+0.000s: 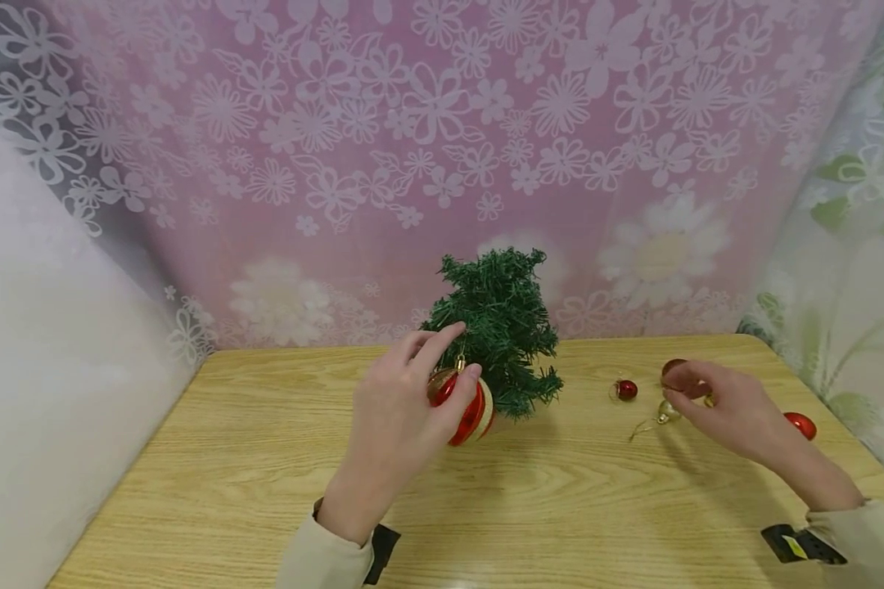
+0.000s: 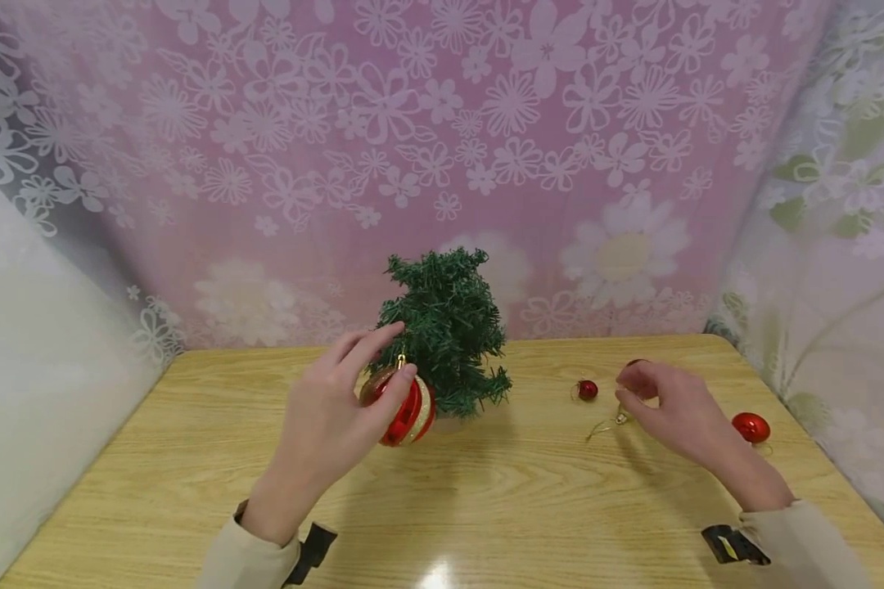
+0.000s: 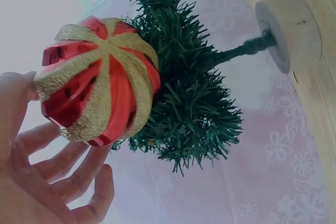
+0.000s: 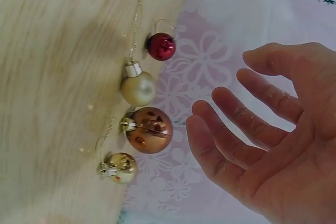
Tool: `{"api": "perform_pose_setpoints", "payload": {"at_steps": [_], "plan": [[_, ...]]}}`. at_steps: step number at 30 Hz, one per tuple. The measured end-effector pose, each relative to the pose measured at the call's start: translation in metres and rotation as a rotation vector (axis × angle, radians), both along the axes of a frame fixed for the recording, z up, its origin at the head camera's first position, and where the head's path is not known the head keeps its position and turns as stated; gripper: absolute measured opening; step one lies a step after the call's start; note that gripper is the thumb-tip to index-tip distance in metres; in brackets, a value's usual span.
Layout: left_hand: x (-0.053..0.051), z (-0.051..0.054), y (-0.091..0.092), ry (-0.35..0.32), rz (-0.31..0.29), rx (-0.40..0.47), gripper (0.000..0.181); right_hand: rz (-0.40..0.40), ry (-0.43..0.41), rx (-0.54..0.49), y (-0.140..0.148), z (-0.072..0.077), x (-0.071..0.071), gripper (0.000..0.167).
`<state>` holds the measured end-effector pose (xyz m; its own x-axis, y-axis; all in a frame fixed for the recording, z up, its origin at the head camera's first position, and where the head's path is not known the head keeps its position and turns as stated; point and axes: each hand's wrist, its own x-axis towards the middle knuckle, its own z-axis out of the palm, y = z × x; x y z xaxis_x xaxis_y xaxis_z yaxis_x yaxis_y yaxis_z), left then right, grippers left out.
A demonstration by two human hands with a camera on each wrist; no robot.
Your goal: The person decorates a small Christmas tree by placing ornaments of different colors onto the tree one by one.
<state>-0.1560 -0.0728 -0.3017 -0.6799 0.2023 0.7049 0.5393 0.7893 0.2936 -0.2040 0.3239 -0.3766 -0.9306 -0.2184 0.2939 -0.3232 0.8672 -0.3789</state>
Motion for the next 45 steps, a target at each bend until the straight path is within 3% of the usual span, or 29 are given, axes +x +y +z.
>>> {"api": "perform_pose_setpoints", "payload": {"at_steps": [8,14,24,31,39,45], "plan": [[0.0,0.005,-0.006,-0.07,0.02,-0.01,0.047,0.003,-0.13,0.008,0.003,-0.01,0.0,0.023],[-0.002,0.007,-0.011,-0.114,0.052,-0.031,0.052,0.015,-0.145,0.018,0.005,-0.015,-0.001,0.022],[-0.013,0.008,-0.014,-0.061,0.137,-0.049,0.054,0.053,-0.127,0.07,0.008,-0.022,-0.007,0.019],[-0.021,0.007,-0.012,-0.098,0.214,-0.048,0.063,0.064,-0.112,0.096,0.008,-0.027,-0.011,0.02],[-0.028,0.006,-0.014,-0.185,0.201,0.017,0.063,0.107,-0.155,0.126,0.011,-0.031,-0.014,0.031],[-0.032,0.004,-0.01,-0.185,0.202,0.034,0.064,0.092,-0.192,0.143,0.013,-0.032,-0.014,0.027]]}}
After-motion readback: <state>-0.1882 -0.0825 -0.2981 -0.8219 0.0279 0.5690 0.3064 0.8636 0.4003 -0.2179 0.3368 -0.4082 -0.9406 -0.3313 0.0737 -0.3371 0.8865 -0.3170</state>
